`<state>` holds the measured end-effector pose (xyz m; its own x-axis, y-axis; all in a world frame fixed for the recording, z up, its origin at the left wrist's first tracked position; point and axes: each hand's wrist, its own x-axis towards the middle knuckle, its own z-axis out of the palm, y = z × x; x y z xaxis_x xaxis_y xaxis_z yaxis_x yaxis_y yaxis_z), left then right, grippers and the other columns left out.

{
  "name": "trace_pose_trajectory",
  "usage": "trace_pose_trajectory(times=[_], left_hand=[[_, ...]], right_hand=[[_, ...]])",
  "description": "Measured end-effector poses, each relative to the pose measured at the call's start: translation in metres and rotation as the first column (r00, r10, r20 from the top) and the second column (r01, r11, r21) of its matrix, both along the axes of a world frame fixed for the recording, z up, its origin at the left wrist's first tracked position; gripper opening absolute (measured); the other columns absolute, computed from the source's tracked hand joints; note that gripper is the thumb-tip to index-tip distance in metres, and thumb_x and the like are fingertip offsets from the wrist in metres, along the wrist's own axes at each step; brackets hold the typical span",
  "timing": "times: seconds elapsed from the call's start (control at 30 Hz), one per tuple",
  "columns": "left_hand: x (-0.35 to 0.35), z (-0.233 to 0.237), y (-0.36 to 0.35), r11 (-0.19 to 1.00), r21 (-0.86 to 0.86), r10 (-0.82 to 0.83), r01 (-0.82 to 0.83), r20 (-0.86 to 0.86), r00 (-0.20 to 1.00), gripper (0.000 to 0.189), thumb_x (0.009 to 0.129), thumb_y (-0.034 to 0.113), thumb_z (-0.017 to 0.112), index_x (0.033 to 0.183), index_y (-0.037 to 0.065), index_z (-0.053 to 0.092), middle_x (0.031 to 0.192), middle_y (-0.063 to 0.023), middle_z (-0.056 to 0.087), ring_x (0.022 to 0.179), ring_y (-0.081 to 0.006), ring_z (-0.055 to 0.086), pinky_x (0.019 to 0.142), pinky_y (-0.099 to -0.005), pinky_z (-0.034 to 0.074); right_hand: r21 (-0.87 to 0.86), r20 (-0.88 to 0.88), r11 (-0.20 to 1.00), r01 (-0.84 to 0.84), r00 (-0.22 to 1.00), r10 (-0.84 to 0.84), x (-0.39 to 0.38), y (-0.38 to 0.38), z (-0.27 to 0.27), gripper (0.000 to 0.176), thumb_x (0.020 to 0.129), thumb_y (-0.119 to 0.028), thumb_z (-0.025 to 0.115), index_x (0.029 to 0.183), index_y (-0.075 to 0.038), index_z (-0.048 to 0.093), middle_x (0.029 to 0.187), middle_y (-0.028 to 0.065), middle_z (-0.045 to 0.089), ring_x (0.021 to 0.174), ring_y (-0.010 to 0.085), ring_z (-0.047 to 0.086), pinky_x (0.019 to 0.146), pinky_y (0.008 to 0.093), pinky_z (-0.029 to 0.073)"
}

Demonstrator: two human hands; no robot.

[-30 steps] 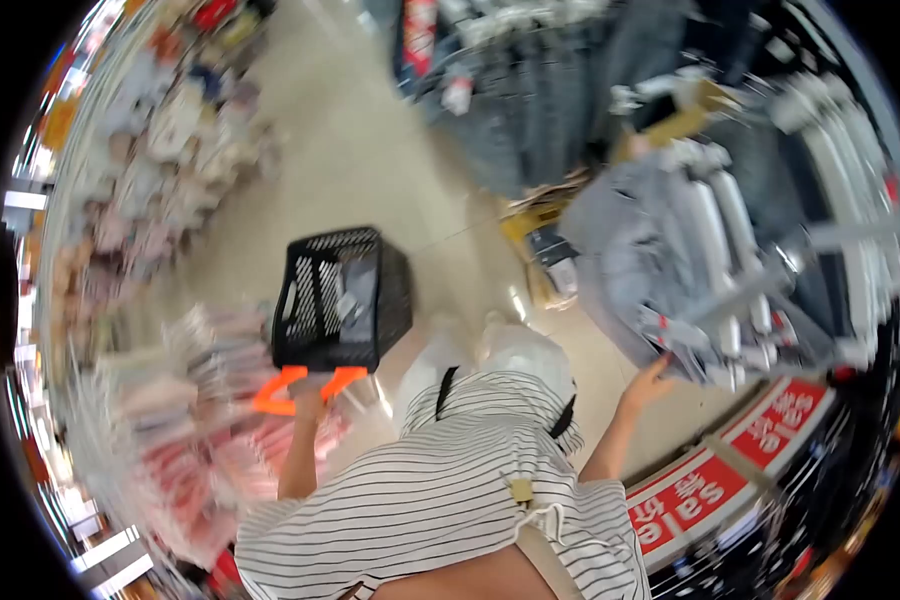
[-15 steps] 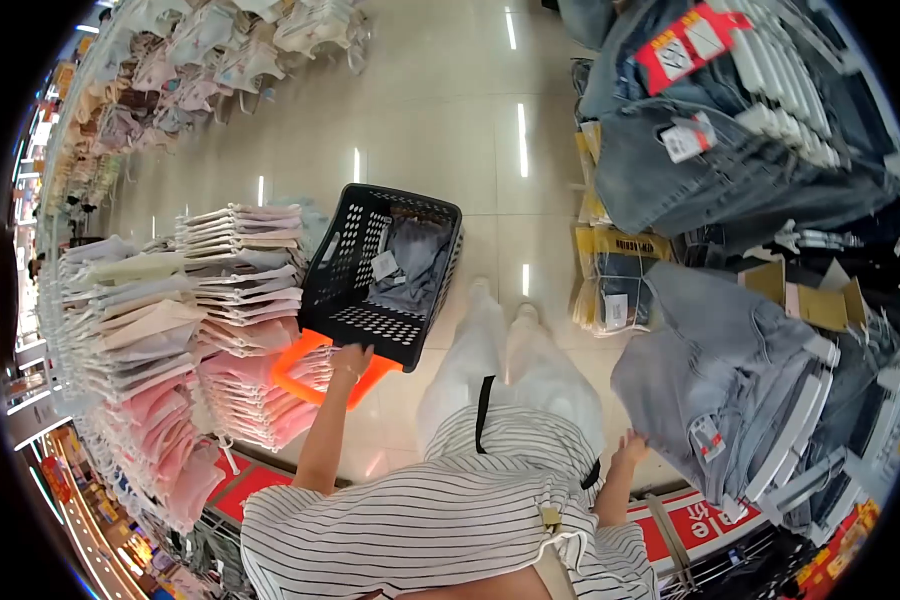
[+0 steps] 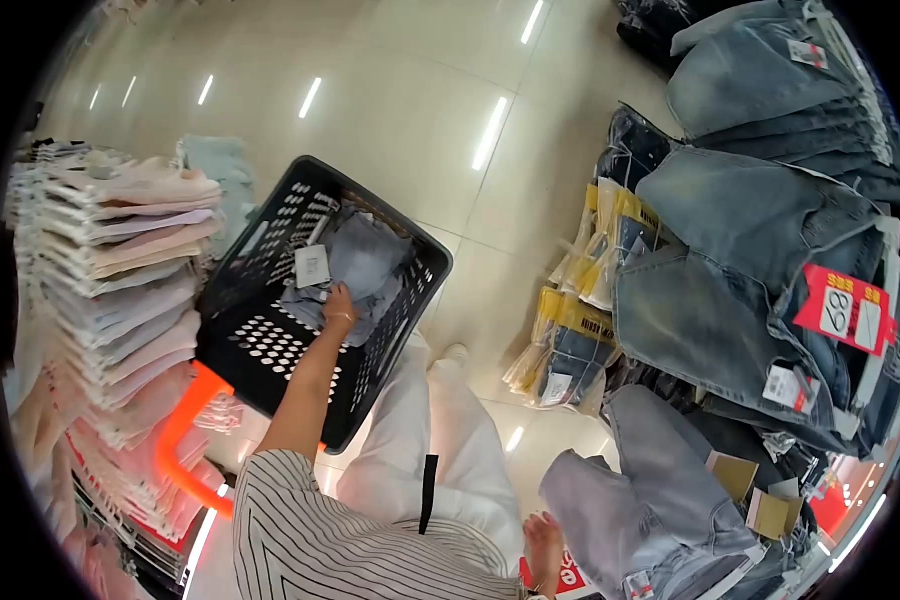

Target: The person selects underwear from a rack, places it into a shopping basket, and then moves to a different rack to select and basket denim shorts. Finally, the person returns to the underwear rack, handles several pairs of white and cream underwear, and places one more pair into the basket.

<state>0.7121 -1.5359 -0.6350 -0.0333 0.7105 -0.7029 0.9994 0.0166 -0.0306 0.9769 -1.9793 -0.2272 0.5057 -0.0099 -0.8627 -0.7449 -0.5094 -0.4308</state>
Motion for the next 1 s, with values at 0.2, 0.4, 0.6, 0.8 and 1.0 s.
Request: trace_pose_trajectory(times=[0.2, 0.4, 0.6, 0.8, 1.0], left_hand=[[0.019, -0.063, 0.008, 0.968, -0.196, 0.196, -0.156, 0.207, 0.958, 0.033, 0.080, 0.030, 0.053, 0.100, 0.006, 0.060, 0.107, -0.0189, 0.058, 0.098, -0.0345, 0.056, 0.081, -0.0418, 0.047], [0.015, 0.077, 0.014, 0.866, -0.081, 0.475, -0.493, 0.443, 0.761, 0.038, 0.081, 0.037, 0.049, 0.089, 0.001, 0.061, 0.089, -0.0217, 0.061, 0.085, -0.0368, 0.058, 0.070, -0.0421, 0.046], [0.009, 0.262, -0.008, 0.894, -0.005, 0.252, -0.449, 0.833, 0.492, 0.041, 0.081, 0.034, 0.057, 0.065, -0.004, 0.057, 0.049, -0.0115, 0.048, 0.048, -0.0119, 0.043, 0.047, -0.0341, 0.035], [0.054, 0.510, -0.105, 0.895, 0.223, -0.273, 0.387, 0.959, 0.079, 0.021, 0.076, 0.027, 0.062, 0.068, 0.007, 0.063, 0.063, -0.0112, 0.060, 0.055, -0.0236, 0.058, 0.051, -0.0338, 0.044], [0.073, 0.572, -0.169, 0.680, 0.463, -0.456, 0.568, 0.874, -0.166, 0.035, 0.081, 0.029, 0.059, 0.057, 0.006, 0.050, 0.052, -0.0081, 0.048, 0.050, -0.0296, 0.049, 0.047, -0.0350, 0.039]], right_hand=[[-0.110, 0.055, 0.990, -0.091, 0.994, 0.097, -0.049, 0.030, -0.023, 0.032, 0.089, -0.022, 0.048, 0.112, 0.001, 0.048, 0.101, 0.0155, 0.058, 0.093, 0.0190, 0.056, 0.086, 0.0301, 0.044], [-0.114, 0.047, 0.953, -0.281, 0.956, 0.288, -0.052, 0.061, 0.007, 0.027, 0.091, -0.018, 0.046, 0.108, 0.002, 0.051, 0.095, 0.0133, 0.061, 0.086, 0.0186, 0.059, 0.083, 0.0288, 0.046], [0.224, 0.096, 0.897, -0.382, 0.924, 0.369, -0.053, 0.140, 0.030, 0.038, 0.093, -0.028, 0.042, 0.118, 0.000, 0.044, 0.106, 0.0160, 0.057, 0.097, 0.0220, 0.057, 0.087, 0.0321, 0.043], [0.685, -0.261, 0.726, -0.061, 0.910, 0.322, -0.057, 0.252, 0.074, 0.061, 0.090, -0.045, 0.044, 0.130, -0.001, 0.031, 0.116, 0.0201, 0.051, 0.104, 0.0255, 0.052, 0.092, 0.0362, 0.040], [0.721, -0.253, 0.690, -0.068, 0.901, 0.353, -0.065, 0.261, 0.123, 0.053, 0.087, -0.037, 0.051, 0.122, 0.001, 0.042, 0.112, 0.0187, 0.053, 0.100, 0.0233, 0.054, 0.088, 0.0351, 0.042]])
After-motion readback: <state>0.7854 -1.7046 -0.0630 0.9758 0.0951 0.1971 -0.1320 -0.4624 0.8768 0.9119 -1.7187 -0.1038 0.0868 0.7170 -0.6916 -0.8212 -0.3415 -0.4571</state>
